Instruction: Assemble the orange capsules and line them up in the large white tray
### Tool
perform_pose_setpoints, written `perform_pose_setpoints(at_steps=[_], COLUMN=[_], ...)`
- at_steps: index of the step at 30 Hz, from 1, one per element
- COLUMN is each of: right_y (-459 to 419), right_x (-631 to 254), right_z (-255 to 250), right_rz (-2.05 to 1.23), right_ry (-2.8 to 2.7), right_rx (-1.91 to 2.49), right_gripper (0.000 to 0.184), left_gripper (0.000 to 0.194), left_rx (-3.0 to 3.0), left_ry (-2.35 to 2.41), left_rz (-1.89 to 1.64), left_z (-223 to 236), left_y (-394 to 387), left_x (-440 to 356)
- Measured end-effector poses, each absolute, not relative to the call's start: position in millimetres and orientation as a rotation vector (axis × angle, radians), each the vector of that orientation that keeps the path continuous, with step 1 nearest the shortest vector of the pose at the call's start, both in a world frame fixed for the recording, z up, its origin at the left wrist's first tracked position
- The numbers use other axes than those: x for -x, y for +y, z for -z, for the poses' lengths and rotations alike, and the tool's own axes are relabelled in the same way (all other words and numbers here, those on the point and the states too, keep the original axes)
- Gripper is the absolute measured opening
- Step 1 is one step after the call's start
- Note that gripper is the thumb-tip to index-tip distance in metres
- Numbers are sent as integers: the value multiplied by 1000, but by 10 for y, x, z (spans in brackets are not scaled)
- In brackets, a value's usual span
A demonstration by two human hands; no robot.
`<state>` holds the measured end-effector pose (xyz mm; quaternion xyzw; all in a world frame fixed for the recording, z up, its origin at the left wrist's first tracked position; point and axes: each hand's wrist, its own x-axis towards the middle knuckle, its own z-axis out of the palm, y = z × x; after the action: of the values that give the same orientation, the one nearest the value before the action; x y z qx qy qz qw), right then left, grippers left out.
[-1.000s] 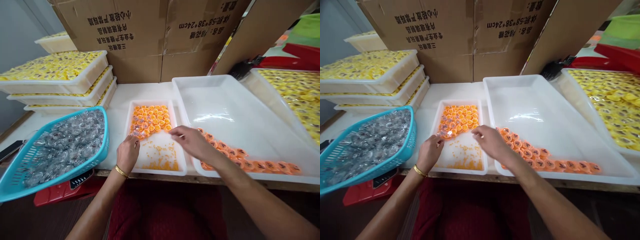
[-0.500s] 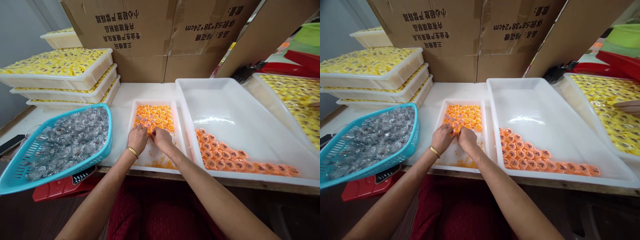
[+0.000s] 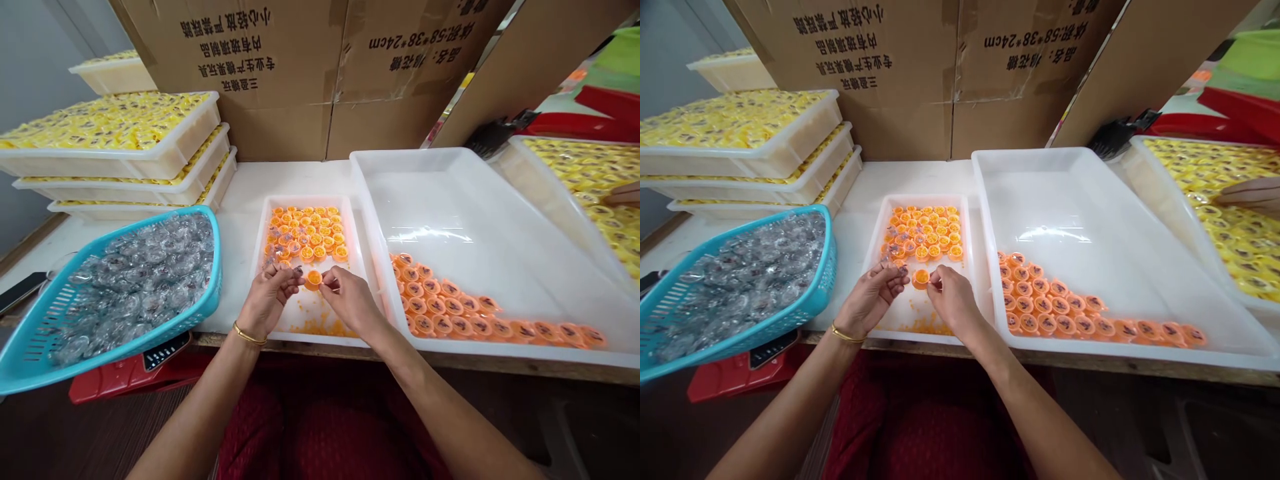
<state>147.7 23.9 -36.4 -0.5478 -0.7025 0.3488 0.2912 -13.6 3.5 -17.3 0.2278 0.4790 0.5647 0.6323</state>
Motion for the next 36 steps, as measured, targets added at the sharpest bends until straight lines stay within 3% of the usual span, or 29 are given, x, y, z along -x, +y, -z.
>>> perform_pose_setpoints(at_steps=[5,12,16,21,36], right_y=[76,35,40,44,48], right_x=[-1588,-1683,-1706,-1713,-1705], right_z=[393,381,366,348,371], right_rz=[-1145,-1183,-1160,-1102,-1045], right_ry=[-1602,-1492,-1500,-1557,-1602], right_rx=[1271,1243,1242,1231,1285], right_gripper=[13,13,13,10,9], left_gripper=[13,5,20,11,32], left_rx=[-338,-247,-232,-295,-263], left_ry=[956,892,938,989,1077], left_rz=[-1275,-1261,-1263,-1269,-1318], left_z=[177,168,156,177,256], left_y=[-60,-71,-78,-93,-125], left_x=[17,-70,-95,-142,-169])
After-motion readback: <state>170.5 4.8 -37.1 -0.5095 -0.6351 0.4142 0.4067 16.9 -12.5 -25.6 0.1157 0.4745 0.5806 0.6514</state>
